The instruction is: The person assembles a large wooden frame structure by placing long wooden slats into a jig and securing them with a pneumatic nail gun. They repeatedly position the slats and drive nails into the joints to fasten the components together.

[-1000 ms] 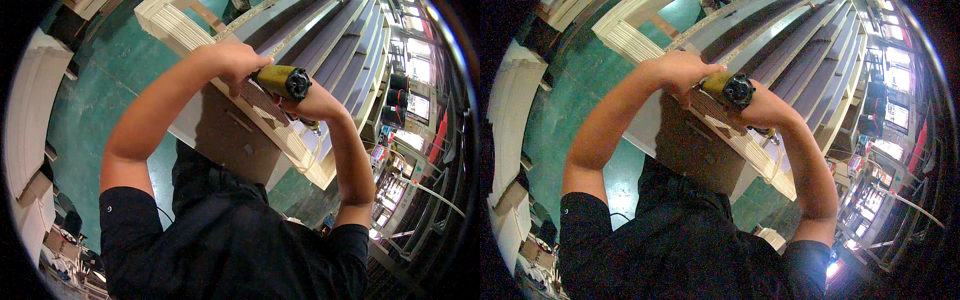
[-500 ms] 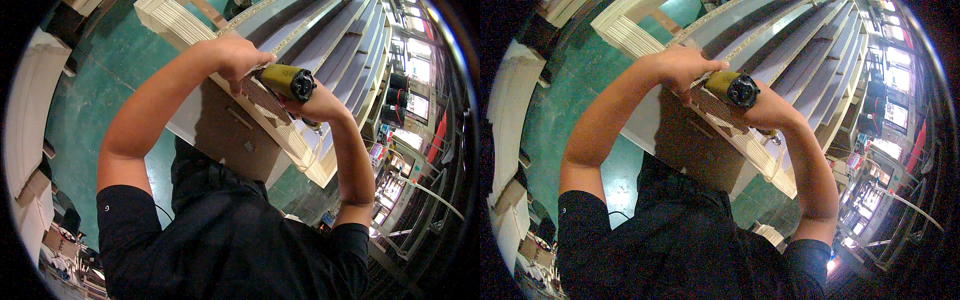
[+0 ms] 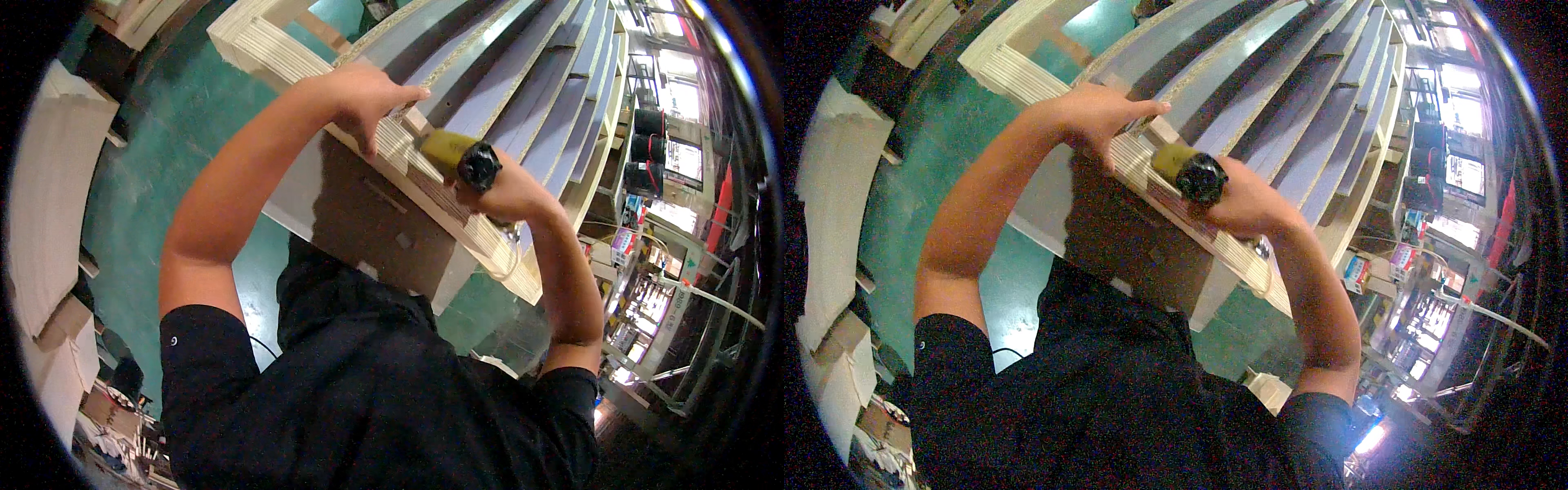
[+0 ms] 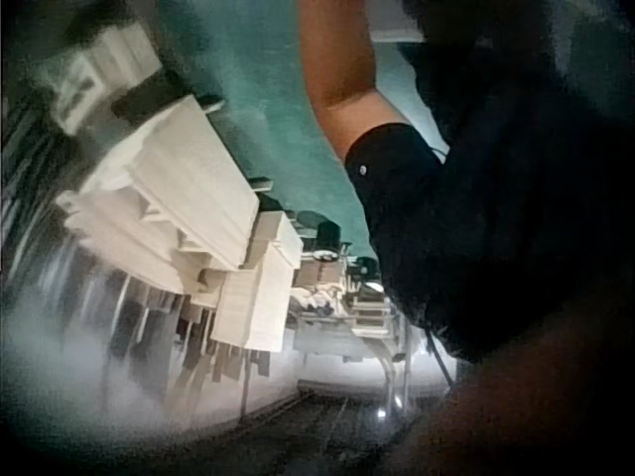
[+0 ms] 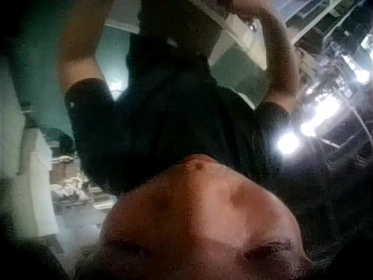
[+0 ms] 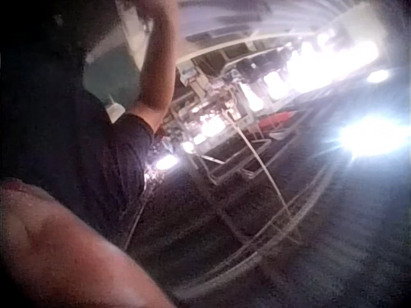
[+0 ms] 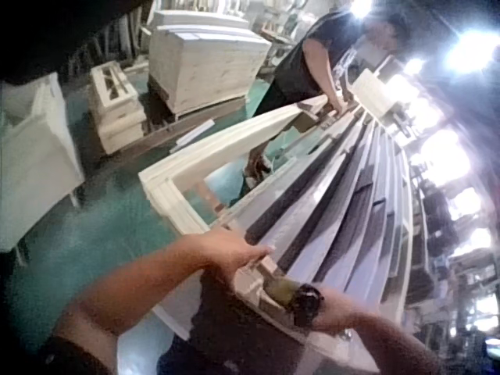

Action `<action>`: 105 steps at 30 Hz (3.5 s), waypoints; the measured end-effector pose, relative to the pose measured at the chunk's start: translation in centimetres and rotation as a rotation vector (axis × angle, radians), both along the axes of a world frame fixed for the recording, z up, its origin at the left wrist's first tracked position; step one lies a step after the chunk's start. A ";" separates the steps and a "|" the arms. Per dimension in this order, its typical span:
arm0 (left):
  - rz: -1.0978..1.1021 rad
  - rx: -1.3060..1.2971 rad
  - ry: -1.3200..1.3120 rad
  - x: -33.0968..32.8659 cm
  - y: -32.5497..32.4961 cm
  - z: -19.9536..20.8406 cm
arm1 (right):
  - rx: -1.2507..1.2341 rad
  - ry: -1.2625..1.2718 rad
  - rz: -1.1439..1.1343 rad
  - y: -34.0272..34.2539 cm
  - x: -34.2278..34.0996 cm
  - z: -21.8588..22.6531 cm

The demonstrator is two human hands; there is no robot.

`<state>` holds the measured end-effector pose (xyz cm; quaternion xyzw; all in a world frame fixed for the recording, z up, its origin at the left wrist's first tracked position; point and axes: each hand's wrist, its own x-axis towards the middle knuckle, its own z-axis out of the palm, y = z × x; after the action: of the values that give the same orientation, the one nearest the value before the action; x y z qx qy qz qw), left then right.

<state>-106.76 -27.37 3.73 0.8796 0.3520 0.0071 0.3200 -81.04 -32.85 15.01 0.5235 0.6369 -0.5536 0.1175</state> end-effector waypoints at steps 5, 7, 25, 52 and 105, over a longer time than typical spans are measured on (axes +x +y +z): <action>0.012 -0.049 0.006 0.4 -0.2 0.7 | 0.044 0.160 -0.026 -4.7 3.2 0.7; 0.031 -0.064 0.009 0.3 -0.2 0.3 | 0.094 0.203 0.019 -5.7 3.9 0.5; -0.004 -0.042 0.024 0.1 0.4 0.6 | 0.131 0.020 -0.002 -0.6 0.2 -0.5; -0.040 -0.077 -0.038 -0.2 0.6 0.6 | 0.125 -0.033 0.158 3.8 -3.3 0.6; -0.832 0.355 0.886 10.5 3.7 5.5 | 0.331 0.521 -0.420 -30.4 13.3 -9.5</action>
<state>-96.30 -23.70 9.26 0.9020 0.0730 -0.4243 -0.0309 -67.77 -63.23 5.51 0.4962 0.6049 -0.5699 -0.2510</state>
